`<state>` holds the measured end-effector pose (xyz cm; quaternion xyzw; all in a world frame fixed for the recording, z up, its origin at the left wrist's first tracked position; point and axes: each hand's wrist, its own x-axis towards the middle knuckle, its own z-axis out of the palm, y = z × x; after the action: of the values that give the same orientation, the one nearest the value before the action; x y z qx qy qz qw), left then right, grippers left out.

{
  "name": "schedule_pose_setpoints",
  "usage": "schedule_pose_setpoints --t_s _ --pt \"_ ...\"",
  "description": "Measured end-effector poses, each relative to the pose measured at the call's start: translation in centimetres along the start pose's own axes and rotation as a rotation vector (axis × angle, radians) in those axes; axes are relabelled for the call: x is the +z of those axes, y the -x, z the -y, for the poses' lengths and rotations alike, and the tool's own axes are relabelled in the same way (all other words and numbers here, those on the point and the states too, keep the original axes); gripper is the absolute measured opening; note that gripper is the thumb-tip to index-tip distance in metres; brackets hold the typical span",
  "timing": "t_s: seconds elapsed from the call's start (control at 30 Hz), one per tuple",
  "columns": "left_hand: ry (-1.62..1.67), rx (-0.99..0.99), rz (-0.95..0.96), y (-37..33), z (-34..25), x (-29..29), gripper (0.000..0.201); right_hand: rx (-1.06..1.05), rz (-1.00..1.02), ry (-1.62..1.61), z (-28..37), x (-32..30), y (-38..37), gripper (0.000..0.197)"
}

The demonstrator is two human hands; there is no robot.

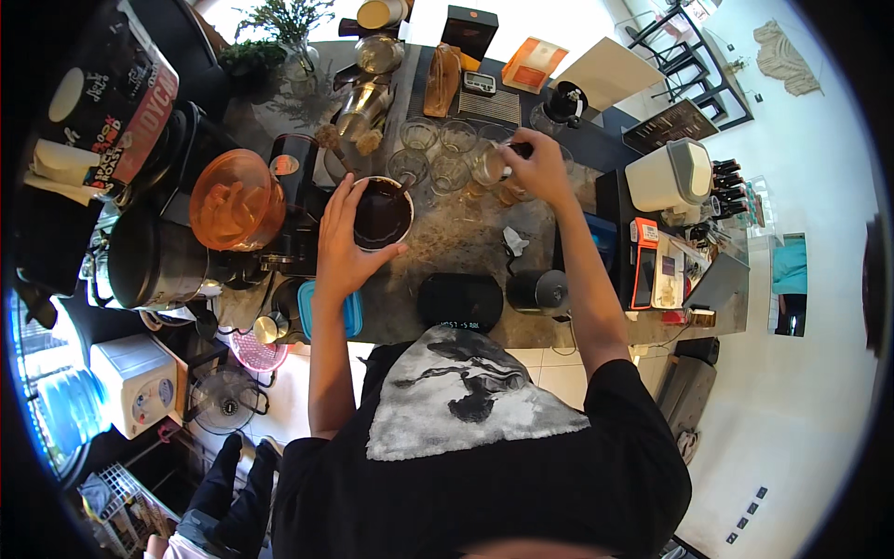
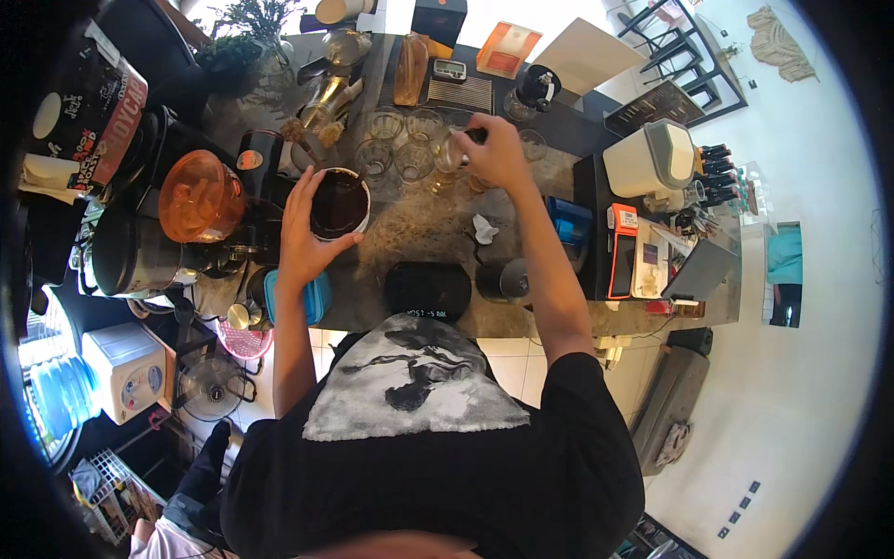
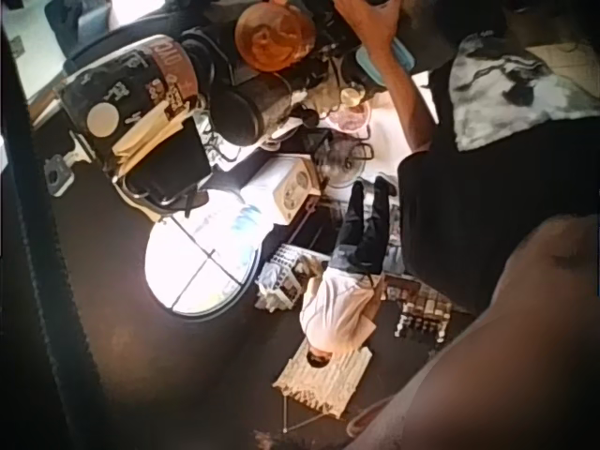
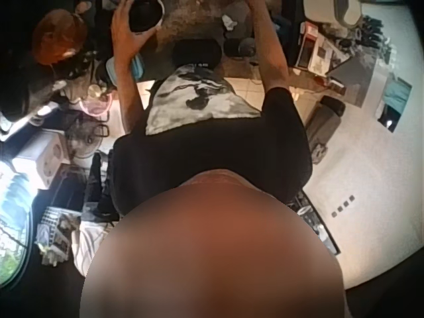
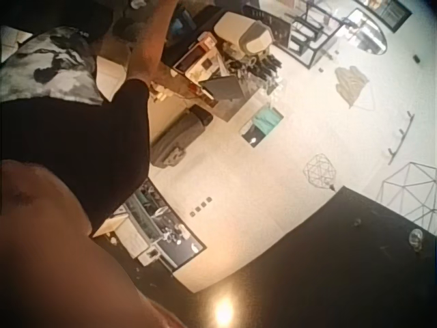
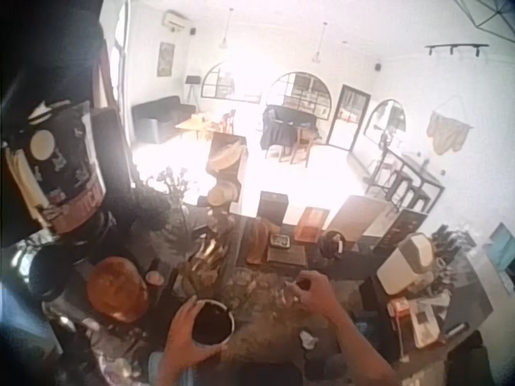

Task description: Prepare drinks behind a bar counter and serve them to a table on a tray.

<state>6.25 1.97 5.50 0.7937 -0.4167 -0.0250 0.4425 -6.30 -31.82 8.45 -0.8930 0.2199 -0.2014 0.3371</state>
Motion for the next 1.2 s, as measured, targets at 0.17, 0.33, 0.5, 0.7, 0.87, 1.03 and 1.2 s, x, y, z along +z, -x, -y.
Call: schedule_pose_setpoints --t_s 0.17,0.33,0.5,0.7,0.87,1.03,1.2 --pt "-0.010 -0.004 -0.002 0.0 -0.3 -0.1 0.105 -0.244 0.019 0.171 1.6 2.4 -1.0 0.025" --pt "-0.017 0.010 -0.013 0.1 -0.2 0.0 0.105 -0.424 0.100 0.308 1.9 3.5 -1.3 0.022" --pt "-0.010 0.006 -0.013 0.2 -0.1 0.0 0.105 -0.511 0.170 0.375 1.6 4.4 -0.9 0.020" --pt "-0.020 0.003 -0.008 0.0 -0.2 0.1 0.106 -0.543 0.177 0.442 2.1 5.1 0.7 0.017" --pt "-0.027 0.023 -0.006 0.0 0.2 0.4 0.106 -0.562 0.183 0.495 1.9 5.3 1.8 0.015" --pt "-0.041 0.009 -0.001 -0.1 0.1 0.6 0.106 -0.591 0.155 0.564 1.4 5.3 2.5 0.013" --pt "-0.059 0.005 0.004 -0.4 0.0 1.3 0.106 -0.607 0.036 0.493 0.8 5.2 3.1 0.013"
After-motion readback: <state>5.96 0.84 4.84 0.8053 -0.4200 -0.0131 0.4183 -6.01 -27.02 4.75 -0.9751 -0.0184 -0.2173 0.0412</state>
